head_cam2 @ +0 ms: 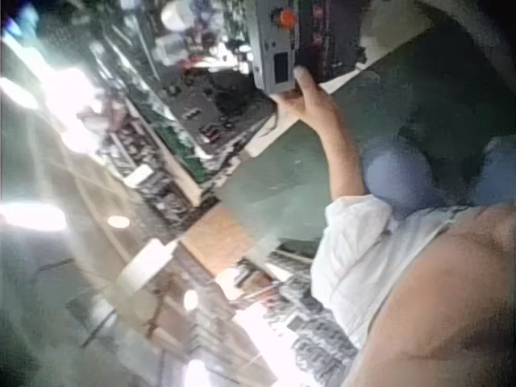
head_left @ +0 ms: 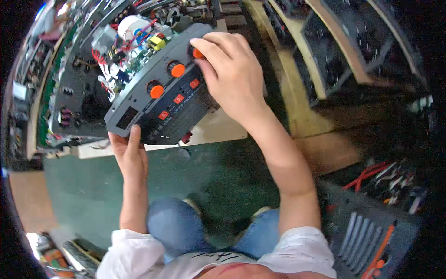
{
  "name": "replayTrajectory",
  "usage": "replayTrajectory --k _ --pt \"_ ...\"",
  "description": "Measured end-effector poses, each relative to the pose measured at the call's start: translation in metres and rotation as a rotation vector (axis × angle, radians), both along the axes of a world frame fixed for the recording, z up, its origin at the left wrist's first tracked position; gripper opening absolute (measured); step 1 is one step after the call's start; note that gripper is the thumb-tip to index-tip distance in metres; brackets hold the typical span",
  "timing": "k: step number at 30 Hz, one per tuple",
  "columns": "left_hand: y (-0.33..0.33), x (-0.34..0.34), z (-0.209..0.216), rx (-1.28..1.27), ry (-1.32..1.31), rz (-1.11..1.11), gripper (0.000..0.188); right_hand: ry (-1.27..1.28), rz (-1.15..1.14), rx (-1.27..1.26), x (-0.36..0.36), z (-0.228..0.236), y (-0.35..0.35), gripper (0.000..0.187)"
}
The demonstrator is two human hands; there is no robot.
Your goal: Assemble the front panel and control knobs onto a solar inverter unit.
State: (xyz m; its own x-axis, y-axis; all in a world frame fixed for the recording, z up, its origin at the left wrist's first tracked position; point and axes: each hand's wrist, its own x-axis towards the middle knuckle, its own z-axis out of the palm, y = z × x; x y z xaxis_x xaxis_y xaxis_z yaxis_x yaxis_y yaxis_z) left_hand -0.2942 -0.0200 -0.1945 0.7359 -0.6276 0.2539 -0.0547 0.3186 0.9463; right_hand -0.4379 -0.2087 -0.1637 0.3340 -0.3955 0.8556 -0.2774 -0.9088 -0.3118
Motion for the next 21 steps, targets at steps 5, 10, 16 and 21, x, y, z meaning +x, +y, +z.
replayTrajectory --k 5,10,16,21 --pt "0.002 0.001 -0.007 -0.013 0.085 -0.013 0.038 0.026 -0.11 -0.008 0.003 0.002 0.004 0.032" --pt "0.004 0.006 -0.007 -0.003 0.046 -0.043 0.039 0.053 -0.069 -0.051 0.002 0.004 0.006 0.032" --pt "0.004 0.005 -0.008 -0.014 0.04 -0.06 0.041 0.03 -0.027 0.025 0.004 0.005 0.007 0.034" --pt "0.004 0.005 -0.006 -0.005 0.016 -0.07 0.041 0.038 0.007 -0.039 0.005 0.005 0.008 0.031"
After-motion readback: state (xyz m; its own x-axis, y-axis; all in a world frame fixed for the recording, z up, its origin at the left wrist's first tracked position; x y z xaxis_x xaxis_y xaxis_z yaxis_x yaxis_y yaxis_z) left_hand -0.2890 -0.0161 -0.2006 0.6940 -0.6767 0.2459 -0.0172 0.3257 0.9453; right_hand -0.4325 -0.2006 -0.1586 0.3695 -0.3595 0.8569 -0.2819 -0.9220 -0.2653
